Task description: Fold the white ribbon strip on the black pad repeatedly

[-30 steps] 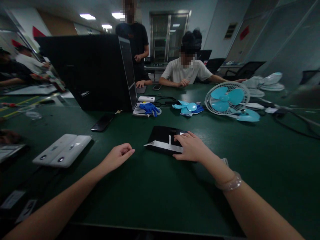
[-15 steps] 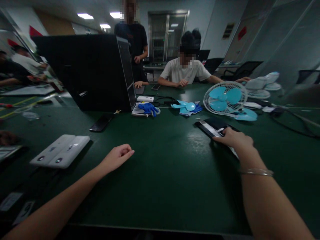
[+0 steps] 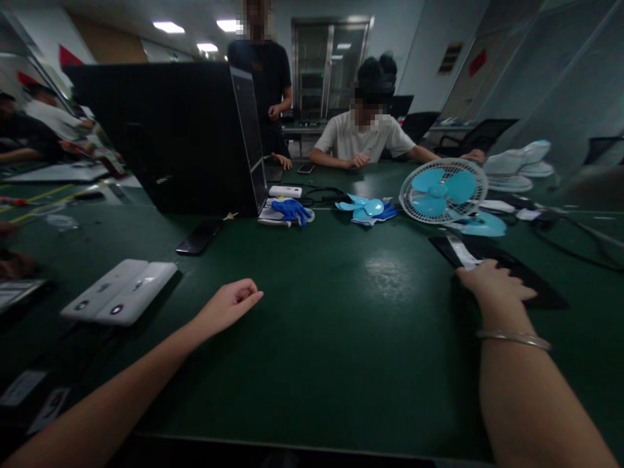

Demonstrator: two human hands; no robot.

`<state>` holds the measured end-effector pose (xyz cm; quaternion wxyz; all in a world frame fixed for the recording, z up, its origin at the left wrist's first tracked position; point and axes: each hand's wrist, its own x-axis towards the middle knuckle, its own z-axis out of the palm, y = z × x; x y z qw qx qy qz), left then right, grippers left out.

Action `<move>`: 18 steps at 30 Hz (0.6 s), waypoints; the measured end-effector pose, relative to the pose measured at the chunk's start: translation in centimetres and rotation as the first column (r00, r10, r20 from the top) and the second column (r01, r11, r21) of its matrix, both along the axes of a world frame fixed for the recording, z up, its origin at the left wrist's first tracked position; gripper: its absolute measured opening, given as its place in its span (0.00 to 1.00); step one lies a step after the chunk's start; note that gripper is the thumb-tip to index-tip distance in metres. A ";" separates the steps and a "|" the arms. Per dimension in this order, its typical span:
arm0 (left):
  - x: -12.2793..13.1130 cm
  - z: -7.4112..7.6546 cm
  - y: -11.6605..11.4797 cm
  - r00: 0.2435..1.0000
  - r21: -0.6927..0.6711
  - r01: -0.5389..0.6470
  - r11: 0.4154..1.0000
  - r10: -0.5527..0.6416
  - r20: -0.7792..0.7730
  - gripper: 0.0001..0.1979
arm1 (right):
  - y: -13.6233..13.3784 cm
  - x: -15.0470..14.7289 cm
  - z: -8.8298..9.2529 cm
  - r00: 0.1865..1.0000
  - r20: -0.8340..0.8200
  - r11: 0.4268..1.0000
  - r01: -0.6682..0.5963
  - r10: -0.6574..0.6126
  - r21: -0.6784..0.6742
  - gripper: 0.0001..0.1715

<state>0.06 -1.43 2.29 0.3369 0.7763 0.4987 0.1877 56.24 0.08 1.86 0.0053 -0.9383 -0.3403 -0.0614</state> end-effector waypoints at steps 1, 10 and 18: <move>0.0 0.1 0.0 1.000 0.000 0.000 1.000 0.000 0.002 0.19 | 0.0 -0.1 -0.1 0.998 -0.034 0.998 0.058 -0.058 0.009 0.46; 0.1 -0.1 0.1 1.000 -0.005 -0.001 1.000 0.001 -0.007 0.18 | -0.8 -0.7 0.2 0.979 -0.179 0.989 0.116 -0.099 0.088 0.41; 0.0 0.1 0.1 1.000 -0.004 -0.002 1.000 0.002 -0.005 0.18 | -1.1 -1.5 1.1 0.967 -0.235 0.990 0.115 -0.093 0.081 0.40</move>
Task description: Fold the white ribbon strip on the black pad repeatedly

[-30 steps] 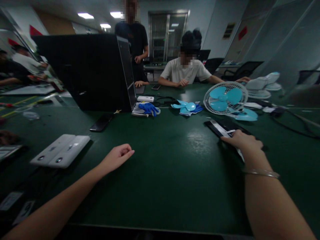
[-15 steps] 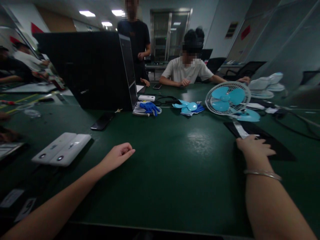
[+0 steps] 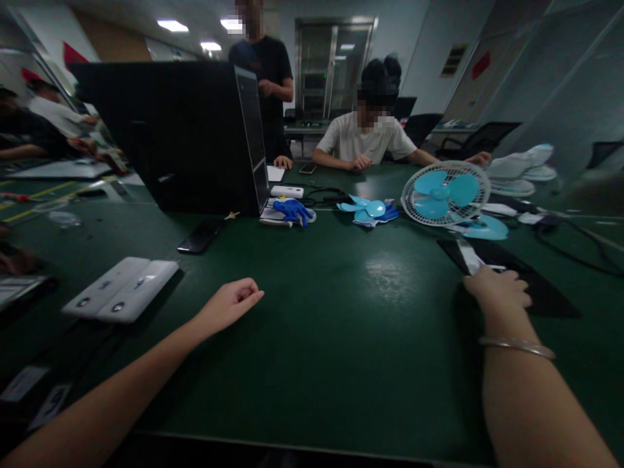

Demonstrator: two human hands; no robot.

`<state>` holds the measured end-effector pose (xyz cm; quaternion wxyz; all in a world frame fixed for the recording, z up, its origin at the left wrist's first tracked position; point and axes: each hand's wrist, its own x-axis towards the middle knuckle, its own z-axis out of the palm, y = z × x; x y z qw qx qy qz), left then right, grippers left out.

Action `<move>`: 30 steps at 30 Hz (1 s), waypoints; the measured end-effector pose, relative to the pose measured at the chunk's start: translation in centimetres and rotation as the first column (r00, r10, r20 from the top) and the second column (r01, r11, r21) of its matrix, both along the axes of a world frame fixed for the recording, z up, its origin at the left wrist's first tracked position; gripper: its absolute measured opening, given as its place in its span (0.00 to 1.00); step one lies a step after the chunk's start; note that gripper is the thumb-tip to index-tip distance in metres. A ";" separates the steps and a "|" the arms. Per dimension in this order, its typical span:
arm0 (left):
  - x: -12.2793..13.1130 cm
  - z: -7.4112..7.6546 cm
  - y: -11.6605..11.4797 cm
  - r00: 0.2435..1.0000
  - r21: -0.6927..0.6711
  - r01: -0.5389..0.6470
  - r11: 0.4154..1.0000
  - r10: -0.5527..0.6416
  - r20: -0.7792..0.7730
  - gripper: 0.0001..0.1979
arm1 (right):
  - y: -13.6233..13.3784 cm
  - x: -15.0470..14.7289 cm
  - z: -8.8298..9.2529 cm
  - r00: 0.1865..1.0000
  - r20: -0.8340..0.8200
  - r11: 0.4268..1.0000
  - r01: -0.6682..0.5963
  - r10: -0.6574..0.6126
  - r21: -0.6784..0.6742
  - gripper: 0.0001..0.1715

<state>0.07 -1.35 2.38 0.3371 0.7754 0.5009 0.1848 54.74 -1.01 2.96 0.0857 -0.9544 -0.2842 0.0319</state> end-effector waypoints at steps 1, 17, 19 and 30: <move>0.0 0.0 0.0 1.000 -0.004 0.002 1.000 -0.002 0.001 0.18 | 0.0 -0.1 0.1 1.000 -0.005 1.000 0.007 -0.007 0.004 0.40; 0.0 -0.2 0.3 0.979 -0.120 0.033 0.992 -0.008 0.203 0.20 | 1.8 -8.7 2.3 0.677 0.041 0.613 -0.688 0.734 0.388 0.32; 0.1 -0.4 0.6 0.952 -0.196 0.039 0.980 0.023 0.304 0.21 | 1.6 -11.8 2.6 0.517 0.020 0.463 -0.782 0.856 0.416 0.28; 0.1 -0.1 0.6 0.940 -0.442 0.178 0.879 -0.020 0.340 0.19 | -3.2 -23.3 3.6 -0.203 -0.247 -0.087 -0.907 0.947 0.411 0.16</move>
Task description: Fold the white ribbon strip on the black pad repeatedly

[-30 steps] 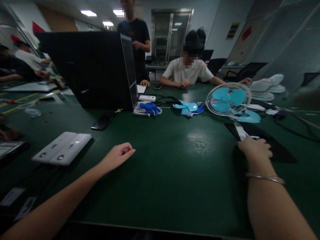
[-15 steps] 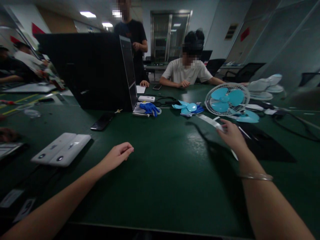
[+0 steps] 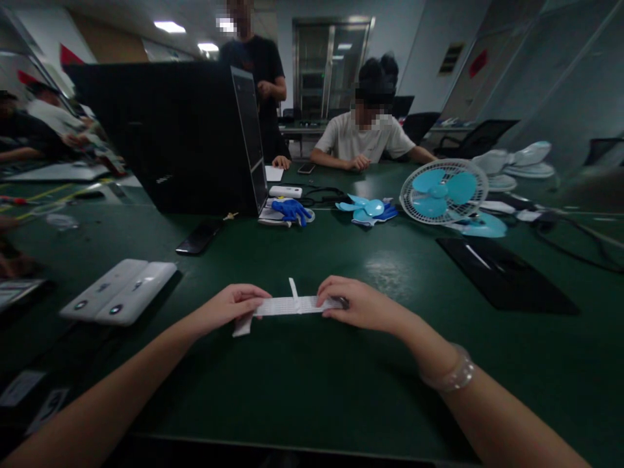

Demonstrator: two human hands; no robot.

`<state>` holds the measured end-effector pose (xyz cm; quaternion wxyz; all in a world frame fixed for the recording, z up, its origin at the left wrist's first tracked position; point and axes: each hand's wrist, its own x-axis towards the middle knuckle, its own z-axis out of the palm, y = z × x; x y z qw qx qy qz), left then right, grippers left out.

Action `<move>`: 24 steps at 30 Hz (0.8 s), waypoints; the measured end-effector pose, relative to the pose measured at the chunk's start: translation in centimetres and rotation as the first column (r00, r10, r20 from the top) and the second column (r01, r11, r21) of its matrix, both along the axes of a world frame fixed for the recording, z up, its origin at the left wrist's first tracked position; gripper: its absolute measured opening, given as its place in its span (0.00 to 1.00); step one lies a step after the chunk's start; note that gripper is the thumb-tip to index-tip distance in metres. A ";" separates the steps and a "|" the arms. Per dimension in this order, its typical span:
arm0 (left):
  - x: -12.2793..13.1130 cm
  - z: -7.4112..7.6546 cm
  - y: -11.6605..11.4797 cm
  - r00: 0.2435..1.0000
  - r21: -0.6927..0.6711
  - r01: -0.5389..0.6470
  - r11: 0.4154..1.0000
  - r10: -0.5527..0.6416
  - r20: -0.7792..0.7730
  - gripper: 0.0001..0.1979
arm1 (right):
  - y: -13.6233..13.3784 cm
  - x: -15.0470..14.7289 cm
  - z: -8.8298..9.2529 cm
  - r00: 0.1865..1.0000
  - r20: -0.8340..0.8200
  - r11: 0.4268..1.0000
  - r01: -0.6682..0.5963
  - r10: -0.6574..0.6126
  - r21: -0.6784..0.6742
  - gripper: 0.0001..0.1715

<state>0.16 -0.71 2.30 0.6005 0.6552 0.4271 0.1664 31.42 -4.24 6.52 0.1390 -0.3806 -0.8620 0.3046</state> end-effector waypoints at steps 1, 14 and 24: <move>0.0 0.1 -0.2 0.999 0.015 0.043 0.999 -0.043 -0.019 0.17 | 0.2 0.2 -0.1 1.000 0.012 1.000 0.001 -0.001 -0.024 0.17; 0.2 0.3 -0.6 0.986 0.012 0.155 0.988 -0.154 -0.065 0.15 | 4.7 20.4 -2.4 0.189 0.261 0.276 0.893 -0.947 0.357 0.42; 0.0 -0.3 -0.4 0.981 0.009 0.183 0.983 -0.181 -0.073 0.16 | 2.8 26.0 -5.4 -0.120 0.349 -0.017 0.959 -0.929 0.284 0.53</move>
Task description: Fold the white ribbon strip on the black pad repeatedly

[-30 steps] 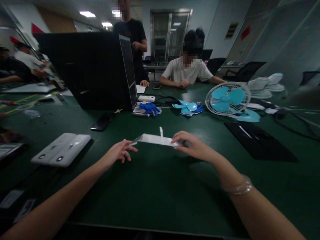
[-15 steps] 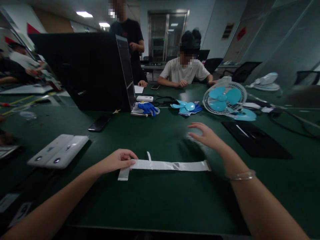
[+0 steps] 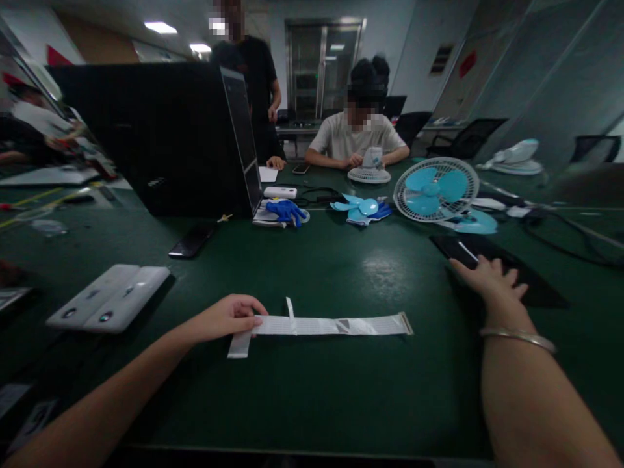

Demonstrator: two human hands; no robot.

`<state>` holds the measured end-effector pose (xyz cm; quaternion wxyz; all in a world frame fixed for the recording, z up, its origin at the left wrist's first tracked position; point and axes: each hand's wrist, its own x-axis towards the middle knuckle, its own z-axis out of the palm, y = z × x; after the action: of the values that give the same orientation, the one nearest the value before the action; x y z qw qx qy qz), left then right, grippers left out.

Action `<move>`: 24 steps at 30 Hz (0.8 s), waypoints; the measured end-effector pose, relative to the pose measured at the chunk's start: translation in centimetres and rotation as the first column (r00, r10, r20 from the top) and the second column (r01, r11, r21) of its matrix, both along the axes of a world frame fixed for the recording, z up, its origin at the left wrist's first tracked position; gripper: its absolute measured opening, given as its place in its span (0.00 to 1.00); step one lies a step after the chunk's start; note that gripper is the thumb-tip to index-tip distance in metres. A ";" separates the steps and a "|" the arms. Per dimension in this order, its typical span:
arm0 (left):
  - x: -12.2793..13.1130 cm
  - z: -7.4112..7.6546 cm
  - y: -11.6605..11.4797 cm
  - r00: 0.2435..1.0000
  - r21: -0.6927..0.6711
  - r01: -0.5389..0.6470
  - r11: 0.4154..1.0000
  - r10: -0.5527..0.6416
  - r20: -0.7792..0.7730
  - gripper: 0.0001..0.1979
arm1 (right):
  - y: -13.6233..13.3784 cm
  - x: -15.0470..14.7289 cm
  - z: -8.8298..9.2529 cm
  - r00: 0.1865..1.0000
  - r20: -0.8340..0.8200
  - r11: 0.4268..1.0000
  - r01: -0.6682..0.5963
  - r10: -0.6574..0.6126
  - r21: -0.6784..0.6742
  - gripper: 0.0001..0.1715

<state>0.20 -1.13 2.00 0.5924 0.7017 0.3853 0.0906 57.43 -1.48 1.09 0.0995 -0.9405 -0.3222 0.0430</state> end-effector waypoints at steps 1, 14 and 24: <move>0.0 -0.1 0.0 1.000 -0.002 0.004 1.000 -0.004 0.003 0.16 | 0.2 0.1 0.0 1.000 0.009 1.000 0.010 -0.010 -0.004 0.52; 0.2 0.5 -0.3 1.000 -0.017 0.007 1.000 -0.007 -0.017 0.22 | 1.7 -3.8 2.5 0.994 0.040 0.991 -0.094 0.099 -0.097 0.52; 0.2 0.7 -0.5 0.990 0.092 0.076 0.993 -0.065 -0.124 0.18 | 3.4 -15.6 1.6 0.646 0.069 0.649 -0.761 0.760 -0.031 0.51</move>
<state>0.36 -1.63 2.70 0.5363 0.7469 0.3906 0.0453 41.80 1.96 2.70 0.0606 -0.7196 -0.6903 0.0450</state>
